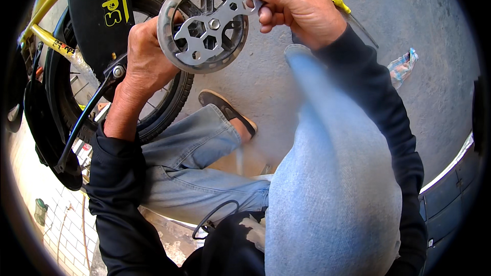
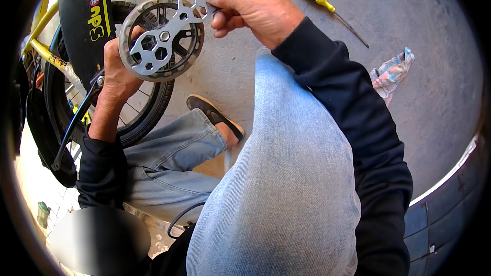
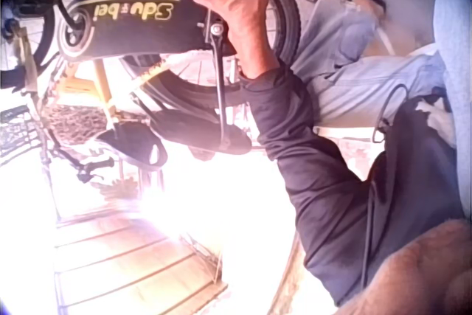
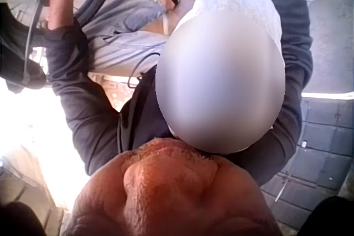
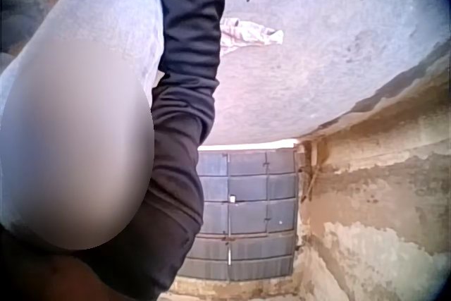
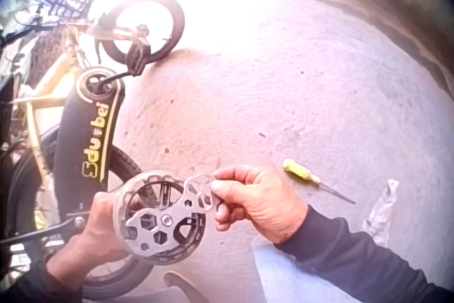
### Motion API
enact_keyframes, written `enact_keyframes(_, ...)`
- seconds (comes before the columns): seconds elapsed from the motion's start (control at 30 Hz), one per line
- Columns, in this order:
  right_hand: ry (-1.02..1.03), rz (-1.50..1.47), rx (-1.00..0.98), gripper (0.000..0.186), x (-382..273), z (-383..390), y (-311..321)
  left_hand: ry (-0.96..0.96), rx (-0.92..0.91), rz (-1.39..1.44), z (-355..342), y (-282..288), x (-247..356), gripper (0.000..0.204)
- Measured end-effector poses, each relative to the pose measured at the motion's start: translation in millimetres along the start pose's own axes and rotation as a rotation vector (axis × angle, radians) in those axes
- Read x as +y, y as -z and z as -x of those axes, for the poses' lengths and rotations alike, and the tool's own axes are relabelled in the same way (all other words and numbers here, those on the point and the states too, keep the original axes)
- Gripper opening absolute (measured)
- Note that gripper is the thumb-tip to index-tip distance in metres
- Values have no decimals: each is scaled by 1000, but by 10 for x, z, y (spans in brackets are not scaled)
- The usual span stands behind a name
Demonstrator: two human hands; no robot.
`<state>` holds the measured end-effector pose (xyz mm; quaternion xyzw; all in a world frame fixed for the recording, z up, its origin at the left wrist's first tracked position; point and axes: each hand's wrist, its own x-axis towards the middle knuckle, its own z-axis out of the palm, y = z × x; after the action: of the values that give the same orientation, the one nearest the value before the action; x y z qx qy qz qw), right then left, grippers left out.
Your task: The person sits on the ground and uses a multi-tool to adjust the hub of a bicycle wheel. They repeatedly insert the tool into the wheel's center and rotate it, manipulating the internal components of the wheel hub.
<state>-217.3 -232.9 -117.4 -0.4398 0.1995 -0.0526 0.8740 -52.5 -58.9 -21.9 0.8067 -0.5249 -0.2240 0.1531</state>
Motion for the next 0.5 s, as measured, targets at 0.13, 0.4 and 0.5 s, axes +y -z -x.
enact_keyframes(0.13, -105, -127, 4, 19, 41, 98, -12, 10, -2, 37, 3, -3, -13, 22)
enact_keyframes(0.4, -116, -211, -28, 16, 6, 136, 20, 15, -1, 41, 12, -1, -18, 22)
enact_keyframes(0.5, -31, -147, -55, 24, -69, 53, 61, 6, -2, 30, 5, 0, -10, 21)
